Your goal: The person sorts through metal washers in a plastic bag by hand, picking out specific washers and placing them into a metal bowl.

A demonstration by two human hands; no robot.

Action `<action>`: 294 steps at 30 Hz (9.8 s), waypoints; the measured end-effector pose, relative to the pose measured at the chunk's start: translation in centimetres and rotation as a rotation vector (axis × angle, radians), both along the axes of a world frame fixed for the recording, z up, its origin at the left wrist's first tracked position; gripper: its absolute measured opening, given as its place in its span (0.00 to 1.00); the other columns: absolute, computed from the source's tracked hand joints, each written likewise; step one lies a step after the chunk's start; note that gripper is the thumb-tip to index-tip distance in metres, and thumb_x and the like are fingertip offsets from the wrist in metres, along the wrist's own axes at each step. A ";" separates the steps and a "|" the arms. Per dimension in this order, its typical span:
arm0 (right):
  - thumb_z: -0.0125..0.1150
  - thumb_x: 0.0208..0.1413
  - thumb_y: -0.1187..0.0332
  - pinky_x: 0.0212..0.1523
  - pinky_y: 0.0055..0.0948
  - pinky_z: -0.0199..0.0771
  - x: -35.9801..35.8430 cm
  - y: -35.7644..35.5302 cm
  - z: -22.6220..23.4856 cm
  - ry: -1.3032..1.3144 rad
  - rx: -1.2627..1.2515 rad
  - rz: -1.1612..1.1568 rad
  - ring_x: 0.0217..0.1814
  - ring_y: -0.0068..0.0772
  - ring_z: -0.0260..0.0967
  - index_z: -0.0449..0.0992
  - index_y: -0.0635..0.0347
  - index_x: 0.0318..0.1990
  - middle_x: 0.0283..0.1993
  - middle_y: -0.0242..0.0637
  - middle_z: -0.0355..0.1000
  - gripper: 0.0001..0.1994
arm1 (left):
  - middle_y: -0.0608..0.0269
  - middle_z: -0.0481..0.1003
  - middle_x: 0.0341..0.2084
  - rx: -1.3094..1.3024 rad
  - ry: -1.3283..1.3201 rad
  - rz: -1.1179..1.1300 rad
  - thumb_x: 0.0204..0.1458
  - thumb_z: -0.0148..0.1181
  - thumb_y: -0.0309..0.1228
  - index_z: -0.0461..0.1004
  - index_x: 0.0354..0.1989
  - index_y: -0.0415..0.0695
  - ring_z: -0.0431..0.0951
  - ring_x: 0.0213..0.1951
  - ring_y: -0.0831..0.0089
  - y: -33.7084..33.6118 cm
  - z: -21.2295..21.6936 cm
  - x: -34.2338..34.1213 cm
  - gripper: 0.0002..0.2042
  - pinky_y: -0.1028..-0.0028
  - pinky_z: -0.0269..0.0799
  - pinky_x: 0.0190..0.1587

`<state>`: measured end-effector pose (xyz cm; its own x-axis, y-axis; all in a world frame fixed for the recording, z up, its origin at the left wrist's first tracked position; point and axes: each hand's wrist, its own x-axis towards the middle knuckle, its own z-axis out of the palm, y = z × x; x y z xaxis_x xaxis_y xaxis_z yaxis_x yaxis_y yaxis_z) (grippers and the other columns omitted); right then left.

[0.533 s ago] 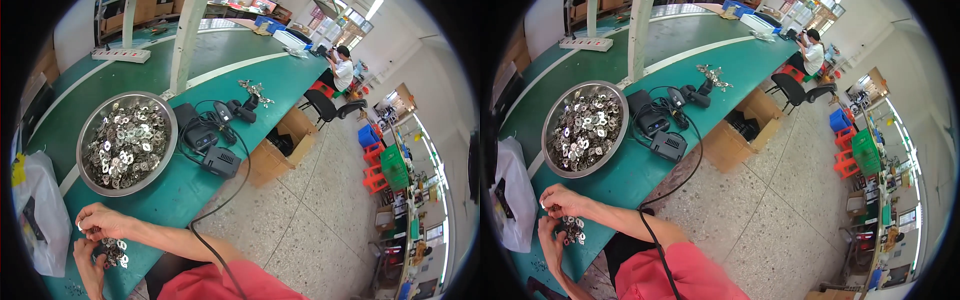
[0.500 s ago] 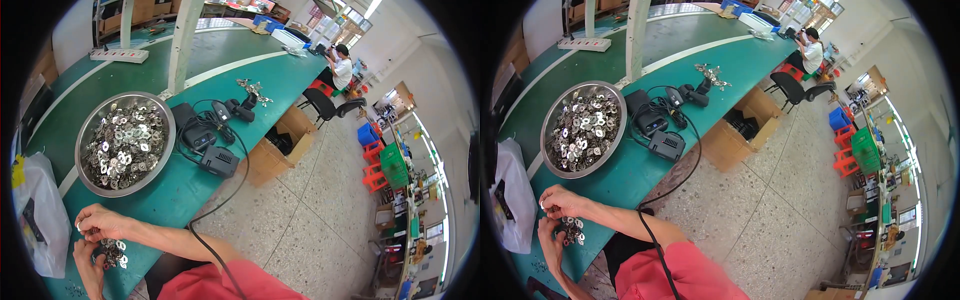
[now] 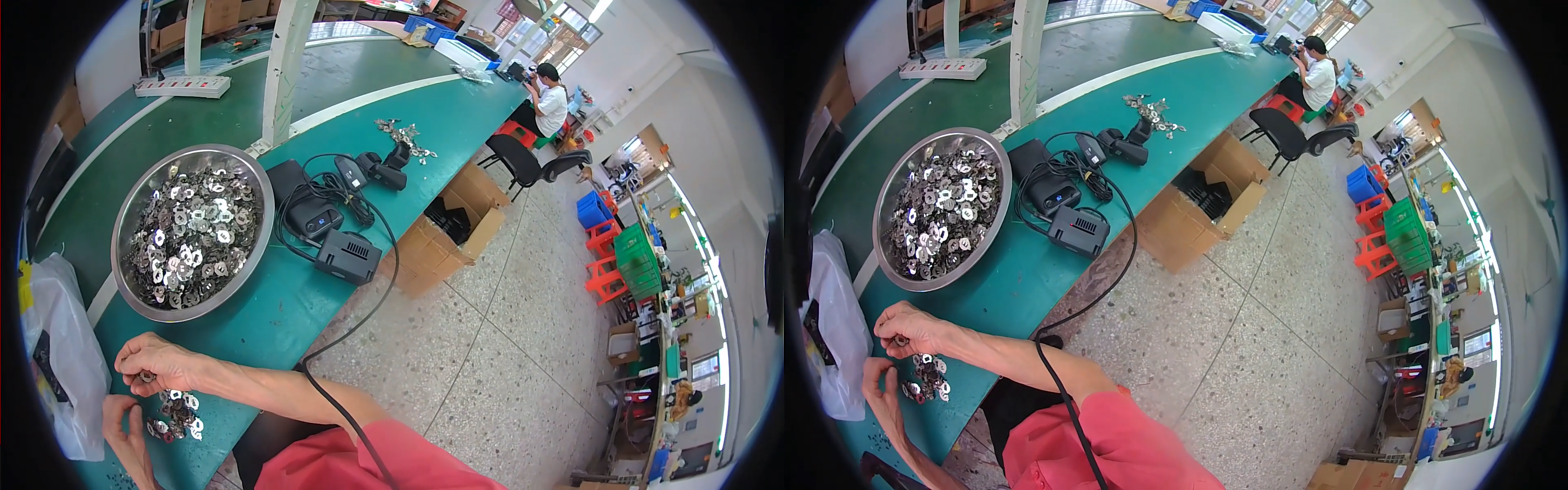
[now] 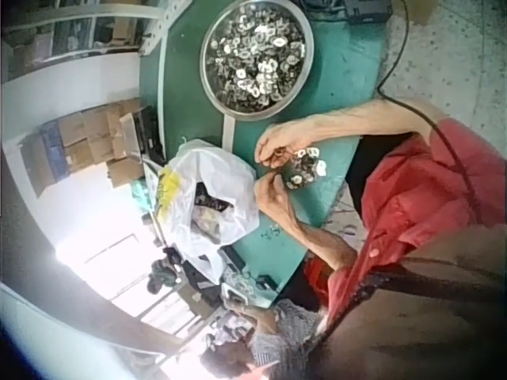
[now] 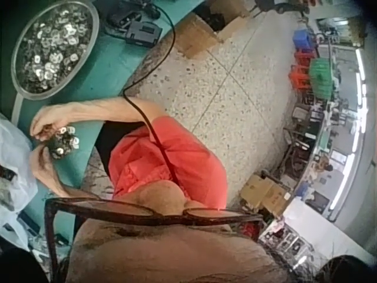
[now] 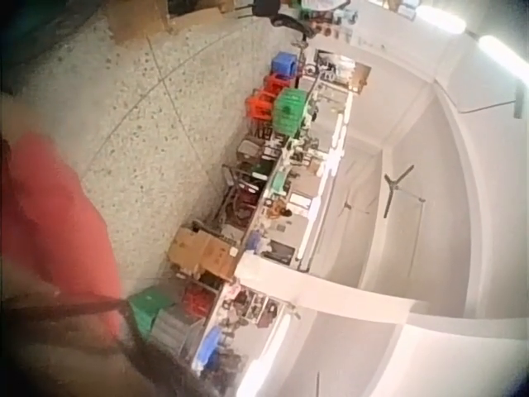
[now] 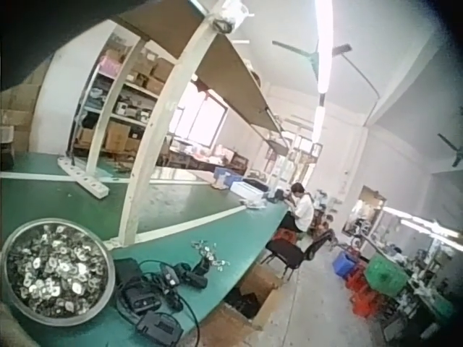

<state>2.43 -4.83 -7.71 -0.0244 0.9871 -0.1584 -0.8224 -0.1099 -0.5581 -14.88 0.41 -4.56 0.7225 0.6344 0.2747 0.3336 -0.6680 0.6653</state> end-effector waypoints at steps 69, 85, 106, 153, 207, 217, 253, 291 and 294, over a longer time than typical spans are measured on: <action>0.55 0.57 0.66 0.36 0.23 0.73 1.2 -1.2 1.0 -0.136 -0.108 0.067 0.35 0.26 0.70 0.72 0.64 0.43 0.34 0.36 0.70 0.11 | 0.59 0.74 0.25 0.053 -0.170 0.200 0.44 0.55 0.15 0.75 0.29 0.36 0.74 0.29 0.70 -0.9 1.7 -0.3 0.05 0.75 0.68 0.33; 0.56 0.58 0.66 0.36 0.20 0.77 -0.4 -1.3 1.7 -0.286 -0.090 0.141 0.36 0.22 0.71 0.70 0.61 0.45 0.37 0.33 0.70 0.11 | 0.57 0.76 0.27 0.012 -0.397 0.114 0.43 0.56 0.14 0.75 0.40 0.37 0.77 0.30 0.69 -1.1 -0.6 1.5 0.14 0.75 0.72 0.31; 0.60 0.53 0.72 0.38 0.22 0.73 0.2 -1.6 2.2 -0.212 -0.104 0.034 0.36 0.26 0.71 0.72 0.60 0.43 0.35 0.33 0.71 0.10 | 0.55 0.73 0.29 0.034 -0.444 0.255 0.44 0.48 0.11 0.73 0.37 0.35 0.75 0.30 0.63 -0.3 -2.2 2.1 0.13 0.72 0.70 0.31; 0.65 0.46 0.65 0.64 0.53 0.46 -3.9 -5.7 -0.8 -1.869 0.538 -0.173 0.66 0.55 0.48 0.64 0.63 0.53 0.59 0.54 0.54 0.27 | 0.66 0.72 0.28 -0.283 -0.407 0.279 0.46 0.53 0.14 0.75 0.38 0.36 0.69 0.31 0.79 0.3 -3.5 1.7 0.11 0.80 0.65 0.37; 0.49 0.49 0.73 0.65 0.44 0.52 -0.3 -12.2 -2.1 -1.286 0.273 -0.422 0.65 0.52 0.52 0.61 0.73 0.55 0.60 0.57 0.56 0.24 | 0.65 0.68 0.35 -0.241 -0.166 0.433 0.48 0.55 0.20 0.72 0.34 0.37 0.66 0.38 0.78 0.6 -3.7 -0.2 0.05 0.81 0.58 0.44; 0.50 0.49 0.73 0.65 0.45 0.51 0.0 -12.3 -2.2 -1.273 0.277 -0.406 0.65 0.53 0.51 0.62 0.74 0.54 0.60 0.58 0.55 0.23 | 0.66 0.68 0.35 -0.263 -0.186 0.425 0.48 0.55 0.19 0.72 0.34 0.36 0.66 0.37 0.79 0.3 -3.6 0.8 0.05 0.82 0.59 0.42; 0.60 0.45 0.74 0.42 0.39 0.62 -3.4 -2.7 3.3 -1.913 0.361 -0.281 0.44 0.42 0.63 0.71 0.64 0.36 0.38 0.41 0.65 0.10 | 0.66 0.71 0.30 -0.659 -0.404 0.200 0.43 0.53 0.13 0.74 0.35 0.33 0.69 0.34 0.78 0.9 -1.1 0.8 0.10 0.80 0.65 0.40; 0.56 0.52 0.75 0.32 0.23 0.71 -2.1 -1.5 2.0 -1.064 0.253 -0.008 0.30 0.23 0.71 0.71 0.69 0.42 0.29 0.39 0.74 0.11 | 0.65 0.69 0.26 -0.405 -0.303 0.115 0.40 0.56 0.15 0.72 0.28 0.35 0.70 0.32 0.78 0.1 -0.7 -0.8 0.06 0.79 0.66 0.36; 0.54 0.50 0.76 0.27 0.27 0.70 -2.9 -0.7 0.9 -0.901 0.233 -0.116 0.26 0.26 0.71 0.73 0.69 0.39 0.26 0.42 0.75 0.09 | 0.65 0.70 0.26 -0.554 -0.332 0.140 0.41 0.56 0.15 0.72 0.29 0.33 0.70 0.32 0.78 0.0 0.1 -1.2 0.05 0.79 0.67 0.37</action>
<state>-0.44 -5.49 -6.78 0.1116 0.9849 0.1323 -0.0686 0.1404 -0.9877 -16.13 0.39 -4.47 0.5560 0.8279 0.0746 0.1103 -0.1625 0.9805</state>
